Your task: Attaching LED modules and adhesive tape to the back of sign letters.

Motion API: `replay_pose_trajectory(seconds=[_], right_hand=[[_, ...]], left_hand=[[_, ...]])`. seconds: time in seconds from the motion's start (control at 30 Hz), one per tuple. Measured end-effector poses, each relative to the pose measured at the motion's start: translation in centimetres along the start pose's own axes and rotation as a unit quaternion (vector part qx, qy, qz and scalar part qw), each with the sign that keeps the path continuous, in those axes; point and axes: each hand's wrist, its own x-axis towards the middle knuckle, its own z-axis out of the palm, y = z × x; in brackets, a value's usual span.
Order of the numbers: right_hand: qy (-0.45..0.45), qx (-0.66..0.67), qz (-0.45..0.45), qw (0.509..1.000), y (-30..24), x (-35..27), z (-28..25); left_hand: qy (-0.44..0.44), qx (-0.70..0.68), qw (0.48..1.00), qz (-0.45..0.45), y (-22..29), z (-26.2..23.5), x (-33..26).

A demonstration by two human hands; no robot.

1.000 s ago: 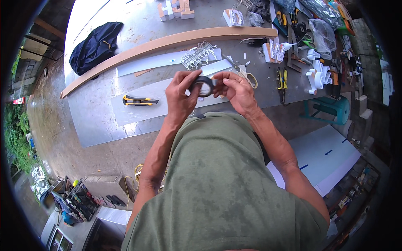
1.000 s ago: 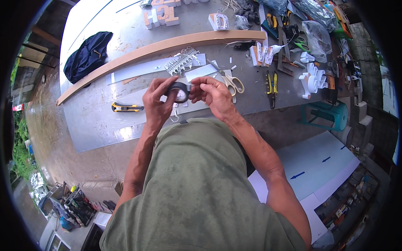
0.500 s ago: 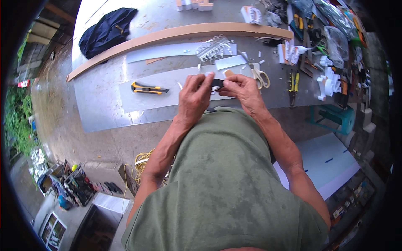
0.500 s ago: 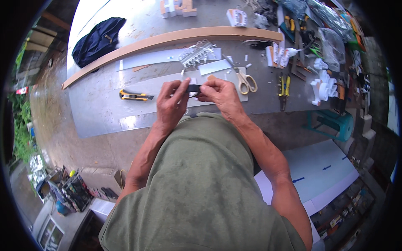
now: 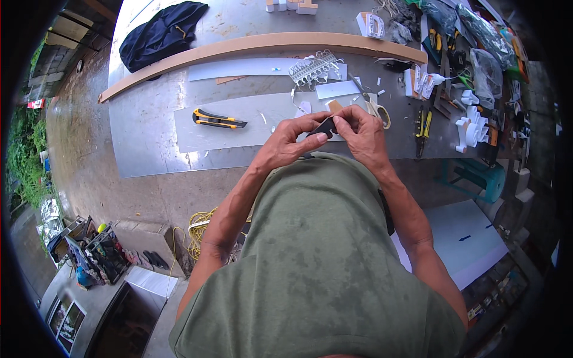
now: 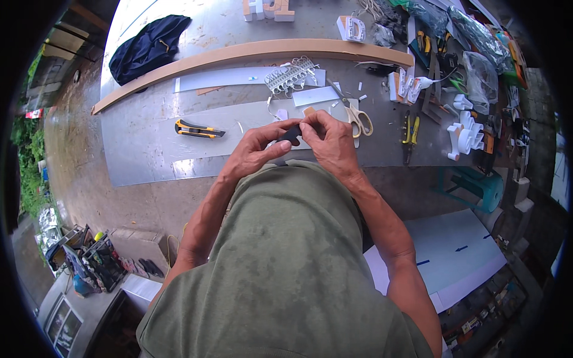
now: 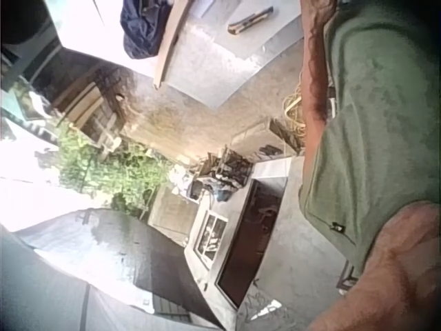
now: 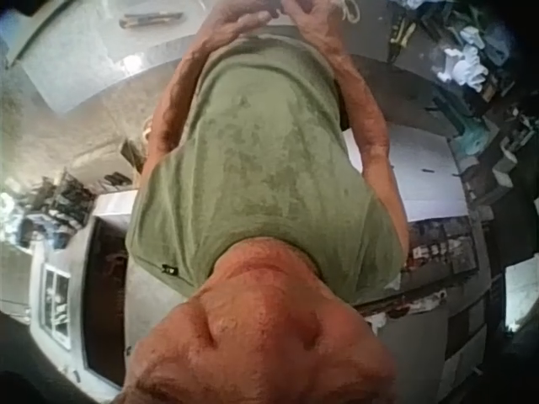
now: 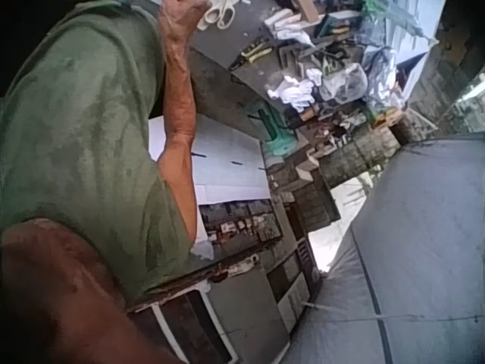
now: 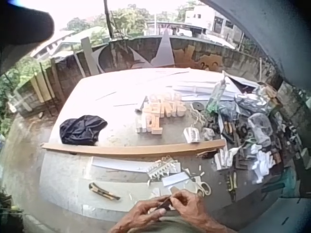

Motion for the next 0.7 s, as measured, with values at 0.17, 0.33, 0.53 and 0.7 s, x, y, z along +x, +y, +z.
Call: replay_pose_trajectory(seconds=[0.17, 0.33, 0.53, 0.7], right_hand=[[-0.056, -0.064, -0.031, 0.996, -1.6, 0.2, -1.8], [-0.154, -0.087, 0.006, 0.984, -1.9, 0.4, -3.0], [-0.159, -0.104, -0.016, 0.982, -1.8, -0.1, -2.9], [-0.175, -0.13, -0.008, 0.976, -2.6, 0.0, -2.7]], left_hand=[[-0.032, -0.036, 0.999, -0.024, 0.0, -1.1, -0.5], [-0.056, 0.075, 0.996, -0.005, -0.1, -1.4, -0.9], [0.016, 0.113, 0.992, -0.051, 0.8, -0.2, -1.9], [0.051, 0.186, 0.98, -0.047, 0.8, 0.0, -2.1]])
